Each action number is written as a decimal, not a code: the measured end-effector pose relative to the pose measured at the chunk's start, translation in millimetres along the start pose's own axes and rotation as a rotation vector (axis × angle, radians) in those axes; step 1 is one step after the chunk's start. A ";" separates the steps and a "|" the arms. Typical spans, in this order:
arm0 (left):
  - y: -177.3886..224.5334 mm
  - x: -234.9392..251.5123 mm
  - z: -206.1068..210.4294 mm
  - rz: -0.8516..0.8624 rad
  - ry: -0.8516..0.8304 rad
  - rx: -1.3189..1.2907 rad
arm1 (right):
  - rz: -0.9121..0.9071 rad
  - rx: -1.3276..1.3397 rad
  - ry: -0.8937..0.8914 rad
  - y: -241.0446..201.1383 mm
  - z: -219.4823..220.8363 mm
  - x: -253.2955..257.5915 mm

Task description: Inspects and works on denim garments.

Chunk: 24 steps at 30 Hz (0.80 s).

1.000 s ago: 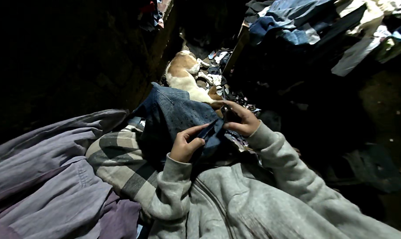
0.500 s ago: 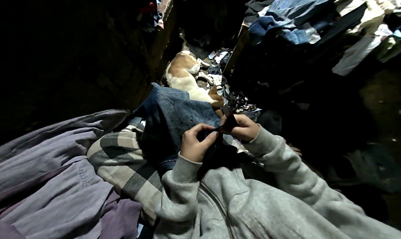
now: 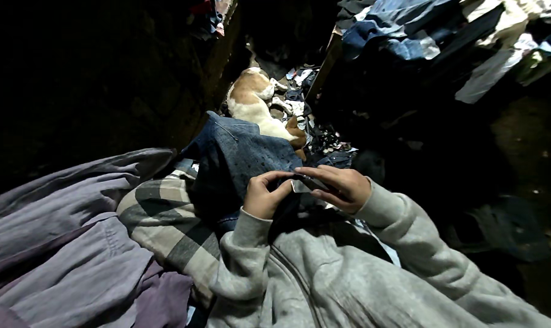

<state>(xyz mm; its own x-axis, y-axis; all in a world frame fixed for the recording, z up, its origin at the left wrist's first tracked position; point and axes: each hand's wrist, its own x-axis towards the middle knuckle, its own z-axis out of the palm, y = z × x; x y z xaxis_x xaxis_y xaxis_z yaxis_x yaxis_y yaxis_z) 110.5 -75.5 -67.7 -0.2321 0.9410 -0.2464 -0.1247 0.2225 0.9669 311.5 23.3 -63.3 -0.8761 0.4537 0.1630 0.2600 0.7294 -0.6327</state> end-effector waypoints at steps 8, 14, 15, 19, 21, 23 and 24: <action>-0.5 -0.8 -1.3 0.001 -0.032 -0.040 | 0.007 -0.053 0.030 0.1 4.6 -3.2; -3.8 -1.8 -2.4 0.023 -0.043 -0.109 | 0.053 0.043 0.047 3.1 12.1 -2.1; -3.9 -1.7 -2.3 0.026 -0.038 -0.104 | 0.041 0.058 0.077 6.4 15.9 -2.0; 0.1 -2.2 -2.3 -0.006 -0.025 -0.079 | 0.075 0.128 0.252 23.8 27.4 -1.3; 0.9 -2.3 -2.1 -0.022 -0.022 -0.087 | 0.161 0.163 0.289 28.0 24.8 -0.8; 0.8 -1.9 -2.0 -0.026 -0.020 -0.082 | 0.202 0.207 0.255 28.2 18.7 -1.5; 0.4 -1.7 -1.9 -0.024 -0.019 -0.077 | 0.192 0.229 0.224 26.6 15.6 -2.5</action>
<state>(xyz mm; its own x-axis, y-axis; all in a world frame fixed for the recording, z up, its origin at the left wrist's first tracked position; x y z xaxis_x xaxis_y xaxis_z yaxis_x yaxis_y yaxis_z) 109.0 -77.5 -67.0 -0.2097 0.9405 -0.2675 -0.2038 0.2256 0.9527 314.3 33.6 -92.4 -0.7029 0.6906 0.1704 0.2914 0.4981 -0.8167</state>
